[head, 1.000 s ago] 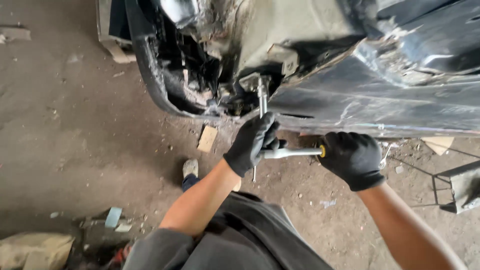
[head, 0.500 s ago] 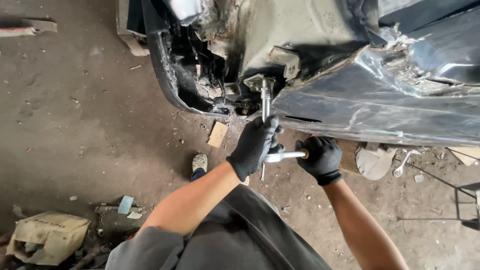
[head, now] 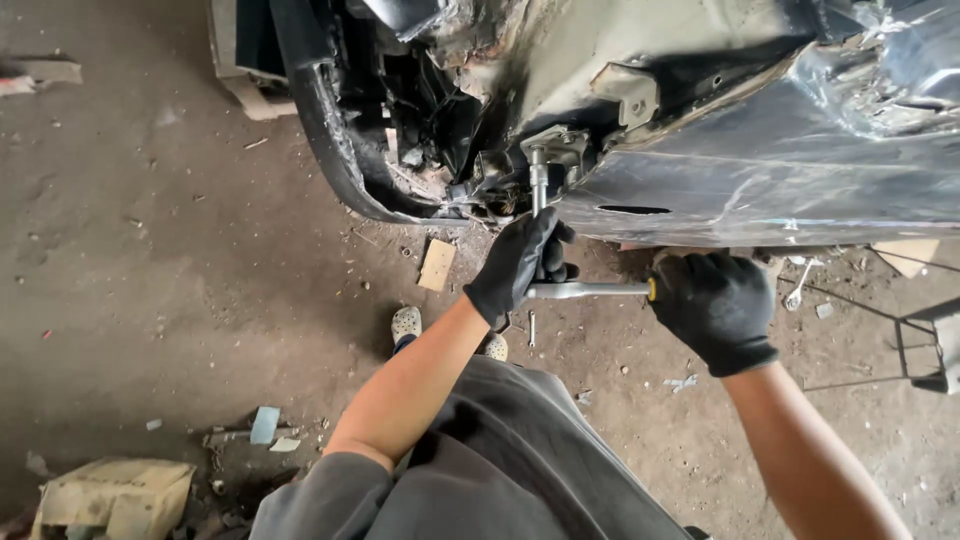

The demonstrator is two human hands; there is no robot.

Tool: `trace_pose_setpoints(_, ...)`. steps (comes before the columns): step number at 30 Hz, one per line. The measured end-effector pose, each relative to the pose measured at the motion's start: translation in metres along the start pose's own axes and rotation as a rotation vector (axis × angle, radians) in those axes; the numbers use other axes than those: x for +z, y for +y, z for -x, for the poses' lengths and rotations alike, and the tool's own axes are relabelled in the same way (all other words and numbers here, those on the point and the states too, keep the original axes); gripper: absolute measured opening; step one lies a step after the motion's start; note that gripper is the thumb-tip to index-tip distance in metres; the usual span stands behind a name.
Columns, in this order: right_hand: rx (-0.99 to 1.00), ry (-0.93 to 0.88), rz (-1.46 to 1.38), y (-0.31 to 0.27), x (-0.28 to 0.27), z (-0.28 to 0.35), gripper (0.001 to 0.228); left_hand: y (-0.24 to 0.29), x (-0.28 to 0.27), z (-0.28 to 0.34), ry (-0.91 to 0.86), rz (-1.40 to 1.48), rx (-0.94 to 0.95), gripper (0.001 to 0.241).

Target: The person uses a ratchet to loosen bolts on the front bumper of a damaged car. They then use a hammer and chisel to pry and separate the bumper from the vehicle frame, working along the seam to detach the panel.

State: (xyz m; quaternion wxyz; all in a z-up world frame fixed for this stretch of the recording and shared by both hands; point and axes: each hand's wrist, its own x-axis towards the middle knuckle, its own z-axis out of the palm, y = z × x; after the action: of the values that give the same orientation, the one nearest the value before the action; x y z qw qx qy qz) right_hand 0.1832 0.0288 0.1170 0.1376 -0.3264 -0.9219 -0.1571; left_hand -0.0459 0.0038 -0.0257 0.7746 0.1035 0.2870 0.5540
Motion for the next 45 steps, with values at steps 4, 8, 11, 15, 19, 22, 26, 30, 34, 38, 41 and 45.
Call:
trace_pose_setpoints(4, -0.029, -0.201, 0.17, -0.028, -0.049, -0.038, 0.009, -0.006, -0.017, -0.013, -0.098, 0.001, 0.003, 0.041)
trace_pose_setpoints(8, -0.162, -0.425, 0.477, -0.066, -0.079, -0.074, 0.007, -0.017, -0.027, -0.026, -0.573, 0.412, 0.043, 0.031)
trace_pose_setpoints(11, -0.124, -0.449, 0.429, -0.034, -0.055, -0.063, 0.008, -0.01, -0.016, -0.022, -0.595, 0.552, -0.026, 0.03)
trace_pose_setpoints(15, 0.197, -0.503, -0.233, 0.023, 0.085, 0.034, 0.02, 0.013, 0.02, 0.001, 0.052, 0.135, -0.101, 0.029)
trace_pose_setpoints(19, 0.41, -0.693, -0.189, -0.02, 0.204, 0.063, 0.033, -0.004, 0.0, -0.036, 0.261, 0.008, -0.087, 0.02)
trace_pose_setpoints(22, 0.362, -0.213, -0.828, -0.055, 0.25, 0.066, 0.033, -0.011, -0.014, -0.036, 0.111, -0.022, 0.007, 0.015)
trace_pose_setpoints(26, 0.424, -0.416, -0.819, -0.024, 0.179, 0.057, 0.032, 0.0, -0.002, -0.025, 0.101, -0.001, -0.098, 0.015)
trace_pose_setpoints(30, 0.17, -0.303, -0.317, -0.023, 0.006, -0.015, 0.041, 0.002, -0.001, -0.023, 0.052, -0.075, -0.156, 0.034)
trace_pose_setpoints(34, 0.007, -0.315, 0.187, -0.043, 0.0, -0.029, 0.019, 0.01, 0.006, -0.023, 0.098, -0.115, -0.087, 0.036)
trace_pose_setpoints(38, 0.248, -0.255, -0.352, -0.033, 0.138, 0.019, 0.016, -0.004, -0.01, -0.035, 0.091, -0.035, -0.036, 0.02)
trace_pose_setpoints(41, 0.278, -0.173, -0.598, -0.033, 0.209, 0.045, 0.037, 0.005, -0.004, -0.037, 0.082, -0.034, -0.053, 0.019)
trace_pose_setpoints(45, 0.399, -0.602, -0.471, -0.03, 0.118, 0.019, 0.028, 0.013, 0.004, -0.022, 0.098, 0.024, -0.179, 0.031)
